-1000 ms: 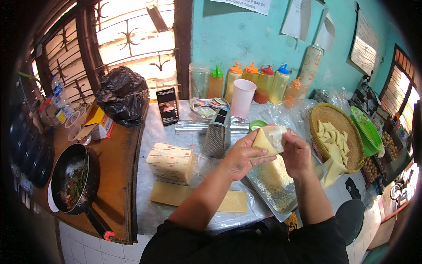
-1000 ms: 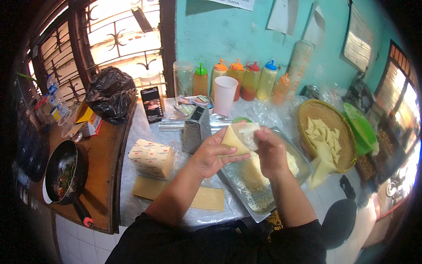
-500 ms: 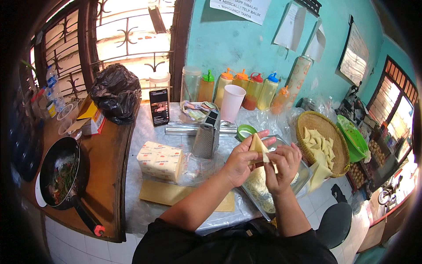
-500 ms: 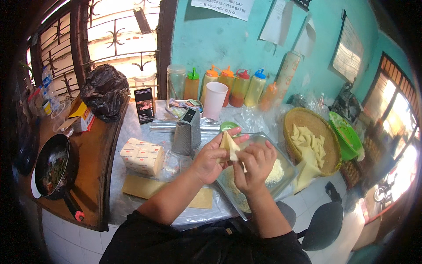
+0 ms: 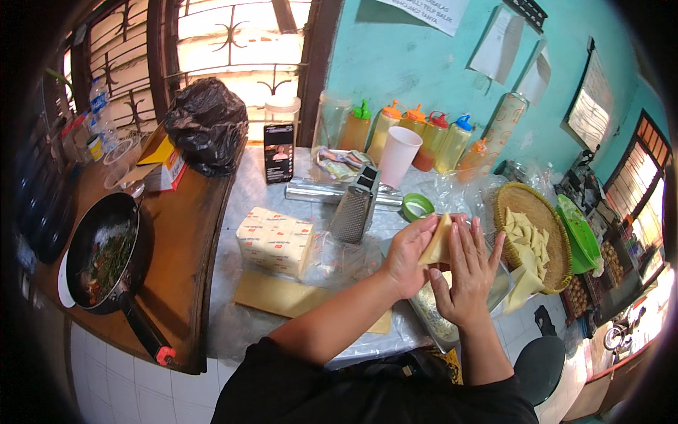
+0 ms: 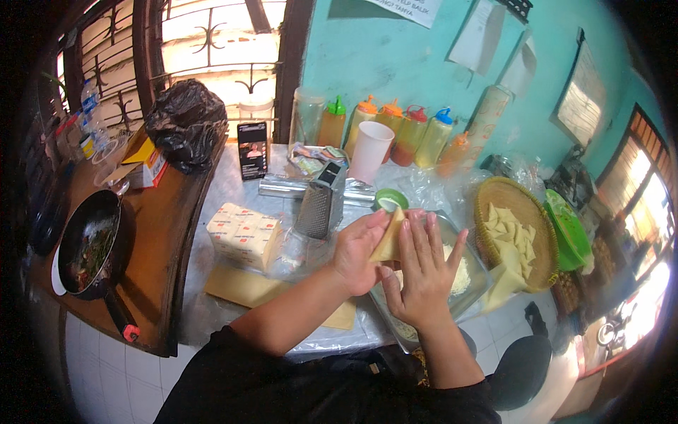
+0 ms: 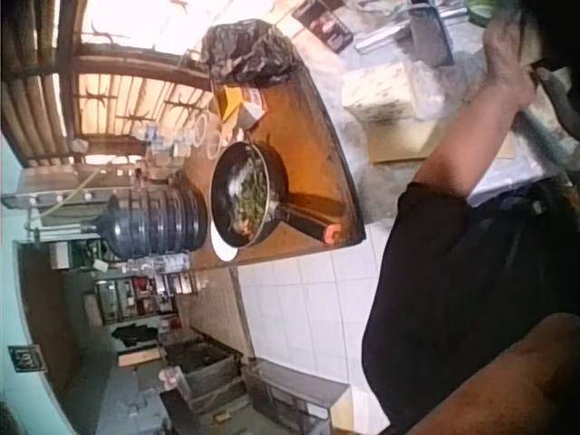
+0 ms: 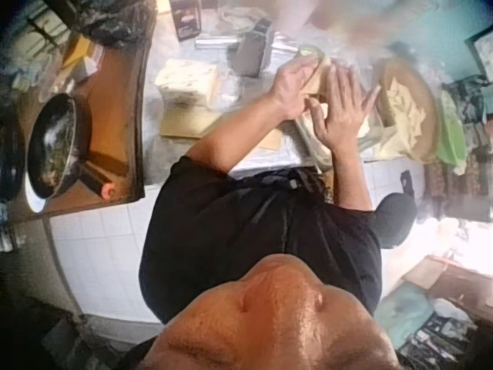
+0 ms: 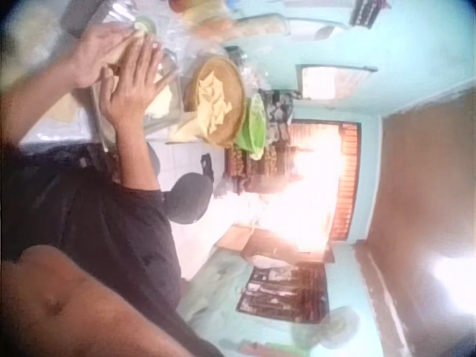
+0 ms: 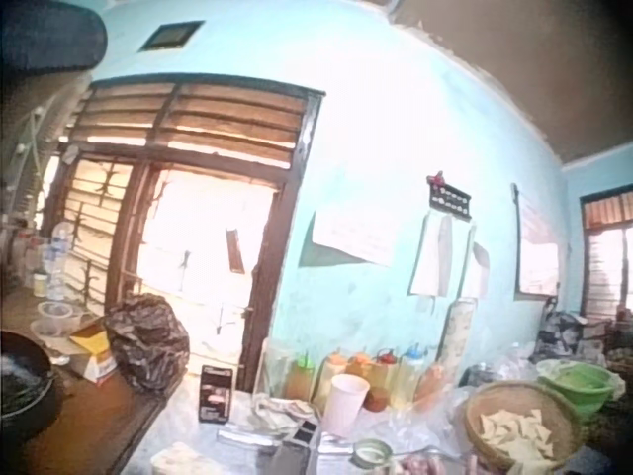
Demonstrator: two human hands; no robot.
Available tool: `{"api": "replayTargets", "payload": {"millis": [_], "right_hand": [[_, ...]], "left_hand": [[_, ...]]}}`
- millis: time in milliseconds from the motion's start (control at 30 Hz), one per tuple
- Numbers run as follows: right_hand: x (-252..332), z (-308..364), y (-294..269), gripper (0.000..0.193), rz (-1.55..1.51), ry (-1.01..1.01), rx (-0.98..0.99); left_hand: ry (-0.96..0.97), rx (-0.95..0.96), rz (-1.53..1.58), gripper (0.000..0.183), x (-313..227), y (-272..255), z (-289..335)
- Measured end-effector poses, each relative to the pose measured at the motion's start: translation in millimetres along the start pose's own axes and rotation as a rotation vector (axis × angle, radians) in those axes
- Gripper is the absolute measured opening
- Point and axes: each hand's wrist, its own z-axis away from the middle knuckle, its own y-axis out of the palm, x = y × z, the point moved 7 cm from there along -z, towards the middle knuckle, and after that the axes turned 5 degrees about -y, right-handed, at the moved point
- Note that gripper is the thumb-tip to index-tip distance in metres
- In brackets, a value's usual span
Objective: The person folds thin dough sheets into cones, fills them with shredded cheese from a metal tray, and seals them into triangular spring rolls. Completed rolls are placed into a woven basket on the table.
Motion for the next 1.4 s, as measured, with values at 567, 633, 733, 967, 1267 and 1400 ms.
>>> {"api": "replayTargets", "payload": {"millis": [567, 633, 733, 967, 1267, 1400], "right_hand": [[-10, 6, 21, 0.061, -0.164, 0.088, 0.032], [-18, 8, 15, 0.06, -0.214, 0.094, 0.026], [-36, 15, 7, 0.056, -0.377, 0.196, -0.014], [-73, 44, 4, 0.051, -1.196, 0.671, -0.147], [-72, 45, 6, 0.08, -1.354, 0.65, -0.193], [-74, 72, 24, 0.09, -1.602, 0.678, -0.236]], "left_hand": [[-0.052, -0.018, 0.005, 0.048, 9, 0, -3], [-0.11, 0.123, -0.003, 0.047, 11, 6, -3], [-0.201, 0.131, -0.02, 0.044, 18, 4, -3], [-0.355, 0.148, -0.381, 0.039, 34, -5, -6], [-0.297, -0.039, -0.598, 0.04, 33, -8, -5], [-0.22, -0.052, -0.503, 0.035, 24, 1, -6]]}}
